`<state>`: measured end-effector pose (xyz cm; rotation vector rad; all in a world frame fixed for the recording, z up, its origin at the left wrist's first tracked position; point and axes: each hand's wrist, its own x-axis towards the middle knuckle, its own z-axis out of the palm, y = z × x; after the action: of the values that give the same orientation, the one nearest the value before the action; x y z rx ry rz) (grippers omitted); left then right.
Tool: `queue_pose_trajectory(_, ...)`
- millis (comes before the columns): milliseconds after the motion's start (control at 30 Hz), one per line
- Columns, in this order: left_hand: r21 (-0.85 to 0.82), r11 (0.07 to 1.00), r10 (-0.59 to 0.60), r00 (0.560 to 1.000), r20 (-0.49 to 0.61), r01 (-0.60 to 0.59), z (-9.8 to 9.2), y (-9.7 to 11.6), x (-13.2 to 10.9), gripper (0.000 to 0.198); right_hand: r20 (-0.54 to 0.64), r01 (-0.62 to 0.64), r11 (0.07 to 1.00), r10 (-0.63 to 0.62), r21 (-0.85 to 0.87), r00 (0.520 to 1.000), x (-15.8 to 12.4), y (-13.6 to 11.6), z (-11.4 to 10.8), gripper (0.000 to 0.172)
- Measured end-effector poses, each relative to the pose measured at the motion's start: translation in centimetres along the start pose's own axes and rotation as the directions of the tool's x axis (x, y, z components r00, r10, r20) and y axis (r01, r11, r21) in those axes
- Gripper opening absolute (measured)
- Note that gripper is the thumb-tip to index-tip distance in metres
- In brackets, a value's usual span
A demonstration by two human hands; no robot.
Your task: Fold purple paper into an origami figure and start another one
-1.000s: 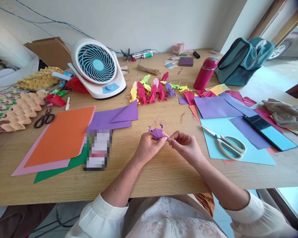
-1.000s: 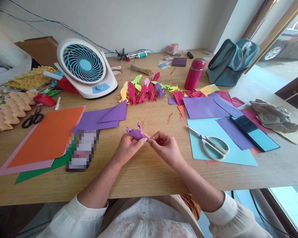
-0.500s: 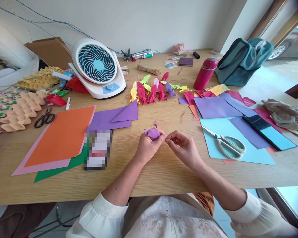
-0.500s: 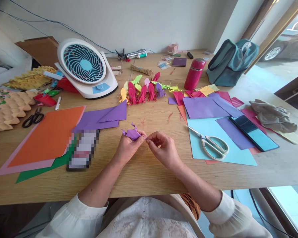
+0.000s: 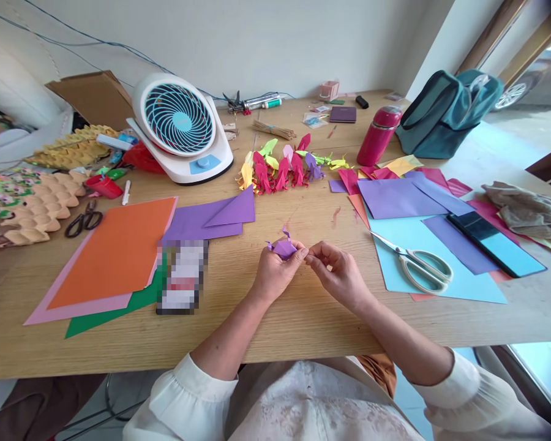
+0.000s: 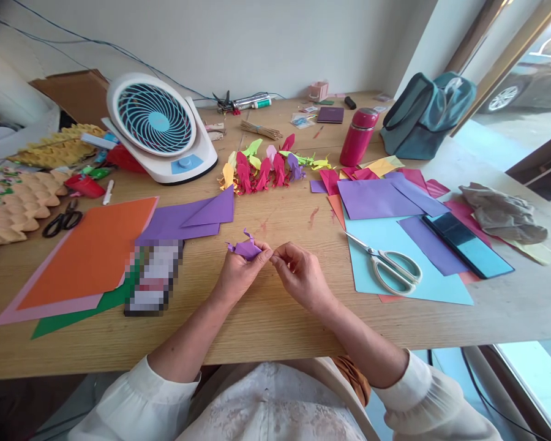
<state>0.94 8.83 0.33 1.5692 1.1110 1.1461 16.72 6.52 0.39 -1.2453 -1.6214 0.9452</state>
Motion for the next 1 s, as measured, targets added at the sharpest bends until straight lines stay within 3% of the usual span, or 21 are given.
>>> queue_pose_trajectory(200,-0.143,0.987,-0.072,0.997,-0.023,0.068,0.05,0.00,0.20,0.021,0.078,-0.001,1.000,0.003,-0.028,0.997,-0.14,0.31,-0.26,0.036)
queue_pose_trajectory(400,-0.024,0.999,-0.041,0.990,-0.133,0.038,-0.33,-0.18,0.30,0.021,-0.033,-0.002,0.998,0.004,0.060,0.999,0.06,0.37,-0.50,0.027)
queue_pose_trajectory(600,0.098,0.994,0.059,0.995,-0.085,-0.051,-0.26,0.24,0.00,0.019,-0.049,0.027,0.996,-0.023,0.079,0.999,0.18,0.58,-0.16,0.019)
queue_pose_trajectory(800,0.103,0.994,0.037,0.998,-0.056,-0.031,-0.18,0.33,-0.04,0.021,-0.043,0.027,0.999,-0.026,0.044,0.999,0.19,0.93,-0.11,0.014)
queue_pose_trajectory(1000,0.023,0.999,-0.021,0.999,-0.041,0.022,-0.15,0.27,0.15,0.020,-0.064,0.128,0.991,-0.130,-0.038,0.989,0.06,0.06,-0.22,0.007)
